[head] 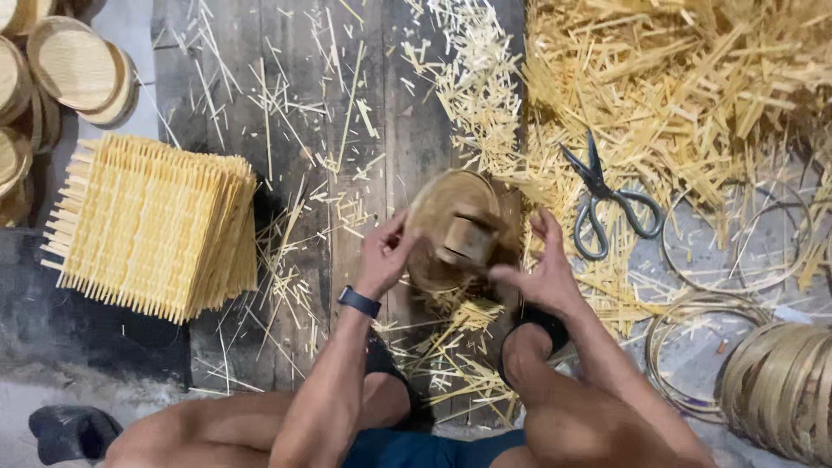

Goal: The person sits on the floor assembling bamboo steamer baskets. They fit a woven bamboo mat into a round bamboo rim, press the rim over the mat edges, trim the protruding strip ends with scissors, and set finished baskets onto a growing stack.

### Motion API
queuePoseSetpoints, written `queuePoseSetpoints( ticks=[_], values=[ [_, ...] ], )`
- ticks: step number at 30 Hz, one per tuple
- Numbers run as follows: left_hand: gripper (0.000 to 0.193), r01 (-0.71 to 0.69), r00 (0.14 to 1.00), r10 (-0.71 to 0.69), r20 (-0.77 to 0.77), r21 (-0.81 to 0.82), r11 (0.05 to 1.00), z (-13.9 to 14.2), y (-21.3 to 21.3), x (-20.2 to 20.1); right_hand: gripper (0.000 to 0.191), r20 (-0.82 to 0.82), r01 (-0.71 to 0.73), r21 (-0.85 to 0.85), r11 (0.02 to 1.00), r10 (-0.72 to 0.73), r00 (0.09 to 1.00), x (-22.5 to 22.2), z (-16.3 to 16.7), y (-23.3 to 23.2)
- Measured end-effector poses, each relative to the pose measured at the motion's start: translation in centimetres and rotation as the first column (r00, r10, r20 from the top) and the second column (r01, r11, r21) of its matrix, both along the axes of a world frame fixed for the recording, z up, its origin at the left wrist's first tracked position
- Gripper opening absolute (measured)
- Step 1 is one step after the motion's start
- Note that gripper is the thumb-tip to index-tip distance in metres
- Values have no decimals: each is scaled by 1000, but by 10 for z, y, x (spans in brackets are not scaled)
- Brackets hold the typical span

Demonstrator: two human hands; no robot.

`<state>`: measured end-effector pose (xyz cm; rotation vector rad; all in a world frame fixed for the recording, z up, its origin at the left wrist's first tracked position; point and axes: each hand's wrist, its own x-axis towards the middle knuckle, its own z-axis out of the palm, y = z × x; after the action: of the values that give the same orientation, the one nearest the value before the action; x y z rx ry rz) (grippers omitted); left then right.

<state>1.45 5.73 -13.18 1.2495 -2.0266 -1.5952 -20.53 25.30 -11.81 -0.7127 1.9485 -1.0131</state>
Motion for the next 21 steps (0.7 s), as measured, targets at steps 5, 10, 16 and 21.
queuePoseSetpoints(
  ticks=[5,10,16,21],
  values=[
    [42,10,978,-36,-207,-124,992,35,41,-47,137,-304,-150,-73,986,121,945,10,36,-45],
    [43,-22,999,31,23,-311,950,79,44,-69,110,-265,-18,56,998,33,964,22,39,-52],
    [39,125,990,-142,-13,-407,905,92,16,-74,100,-253,-19,-9,1000,17,967,16,35,-48],
    [40,-182,889,118,443,104,978,45,-25,-63,97,-32,-11,-156,988,6,999,-3,30,-28]
  ],
)
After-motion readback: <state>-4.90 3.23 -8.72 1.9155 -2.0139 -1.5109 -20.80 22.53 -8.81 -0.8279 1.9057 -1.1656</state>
